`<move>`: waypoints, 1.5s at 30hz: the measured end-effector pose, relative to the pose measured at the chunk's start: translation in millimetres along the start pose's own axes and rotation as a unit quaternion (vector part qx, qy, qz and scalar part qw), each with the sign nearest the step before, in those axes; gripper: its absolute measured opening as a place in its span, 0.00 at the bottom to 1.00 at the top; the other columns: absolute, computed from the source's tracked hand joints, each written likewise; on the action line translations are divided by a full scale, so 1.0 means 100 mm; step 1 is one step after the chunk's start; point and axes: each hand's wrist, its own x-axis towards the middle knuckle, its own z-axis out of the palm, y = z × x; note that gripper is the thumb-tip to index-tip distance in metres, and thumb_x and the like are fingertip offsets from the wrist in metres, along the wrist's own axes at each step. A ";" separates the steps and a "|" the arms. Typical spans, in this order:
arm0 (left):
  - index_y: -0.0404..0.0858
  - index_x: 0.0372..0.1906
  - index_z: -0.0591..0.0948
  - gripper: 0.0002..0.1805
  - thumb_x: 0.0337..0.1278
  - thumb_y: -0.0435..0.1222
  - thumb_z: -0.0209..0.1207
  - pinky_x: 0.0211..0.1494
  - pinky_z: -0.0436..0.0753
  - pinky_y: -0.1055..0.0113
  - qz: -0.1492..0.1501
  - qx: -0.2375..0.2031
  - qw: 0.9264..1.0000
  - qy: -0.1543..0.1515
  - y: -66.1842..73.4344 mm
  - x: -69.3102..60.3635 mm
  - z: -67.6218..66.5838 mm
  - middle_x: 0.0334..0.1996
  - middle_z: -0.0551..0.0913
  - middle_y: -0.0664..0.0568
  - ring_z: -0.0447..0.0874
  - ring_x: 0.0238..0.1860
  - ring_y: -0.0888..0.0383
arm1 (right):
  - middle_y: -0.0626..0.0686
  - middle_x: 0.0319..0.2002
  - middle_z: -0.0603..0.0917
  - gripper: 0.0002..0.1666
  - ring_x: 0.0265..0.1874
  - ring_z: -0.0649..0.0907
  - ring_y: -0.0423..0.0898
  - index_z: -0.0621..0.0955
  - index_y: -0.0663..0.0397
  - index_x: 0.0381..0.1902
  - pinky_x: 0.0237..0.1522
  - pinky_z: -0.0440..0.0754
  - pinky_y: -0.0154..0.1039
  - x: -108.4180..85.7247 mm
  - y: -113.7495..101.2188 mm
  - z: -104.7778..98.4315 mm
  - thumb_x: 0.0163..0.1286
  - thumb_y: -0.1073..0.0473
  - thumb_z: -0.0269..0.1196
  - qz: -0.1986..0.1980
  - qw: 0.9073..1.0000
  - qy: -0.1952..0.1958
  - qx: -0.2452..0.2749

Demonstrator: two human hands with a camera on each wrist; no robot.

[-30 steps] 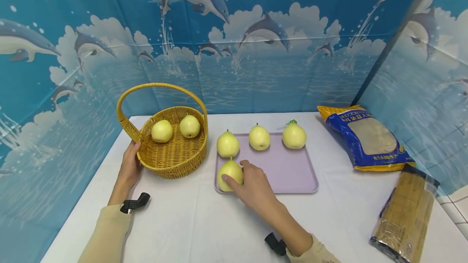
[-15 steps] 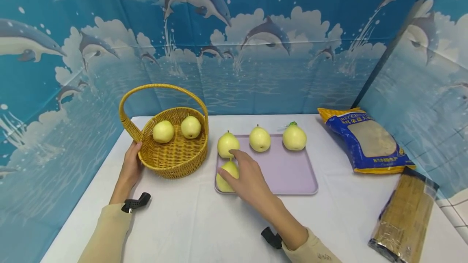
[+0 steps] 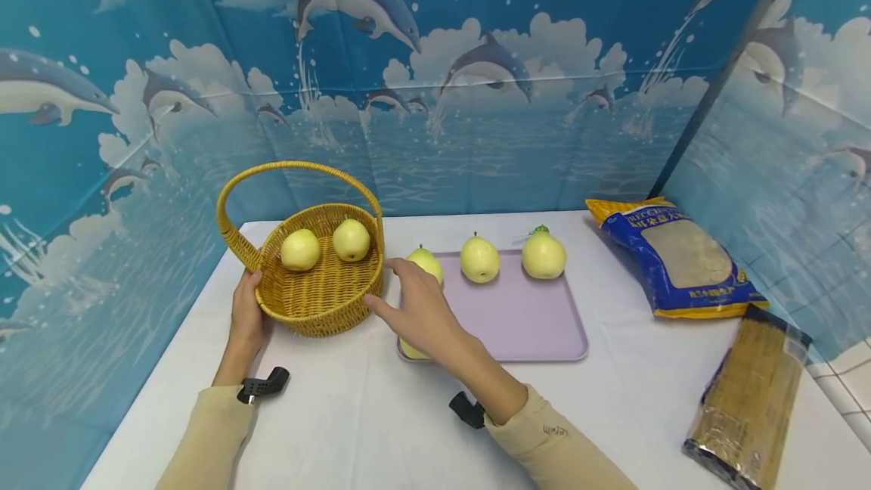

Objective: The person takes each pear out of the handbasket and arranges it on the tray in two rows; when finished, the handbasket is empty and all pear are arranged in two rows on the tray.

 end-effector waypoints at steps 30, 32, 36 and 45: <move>0.49 0.84 0.58 0.35 0.75 0.34 0.31 0.82 0.62 0.66 0.082 -0.078 0.990 0.086 0.00 -0.30 0.37 0.80 0.62 0.54 0.60 0.81 0.55 | 0.60 0.66 0.82 0.34 0.66 0.81 0.54 0.77 0.60 0.71 0.66 0.81 0.48 1.02 -0.50 0.55 0.74 0.49 0.69 0.031 0.995 -0.079 0.052; 0.49 0.84 0.58 0.35 0.74 0.34 0.31 0.80 0.64 0.69 0.081 -0.081 0.990 0.087 0.01 -0.31 0.37 0.79 0.63 0.53 0.61 0.80 0.54 | 0.61 0.66 0.82 0.34 0.66 0.81 0.55 0.77 0.59 0.71 0.66 0.81 0.49 1.13 -0.55 0.61 0.74 0.50 0.69 0.038 0.994 -0.081 0.056; 0.48 0.83 0.60 0.35 0.73 0.33 0.33 0.79 0.64 0.67 0.080 -0.094 0.989 0.085 0.03 -0.32 0.38 0.78 0.64 0.50 0.62 0.79 0.52 | 0.60 0.66 0.82 0.35 0.66 0.80 0.55 0.78 0.58 0.71 0.64 0.81 0.49 1.30 -0.58 0.73 0.73 0.49 0.71 0.054 0.993 -0.082 0.063; 0.48 0.84 0.55 0.40 0.66 0.29 0.37 0.82 0.60 0.61 0.071 -0.127 0.986 0.077 0.02 -0.30 0.41 0.79 0.61 0.53 0.60 0.80 0.56 | 0.61 0.69 0.79 0.35 0.68 0.78 0.57 0.76 0.57 0.73 0.63 0.82 0.51 1.51 -0.53 0.98 0.73 0.51 0.71 0.106 0.979 -0.075 0.155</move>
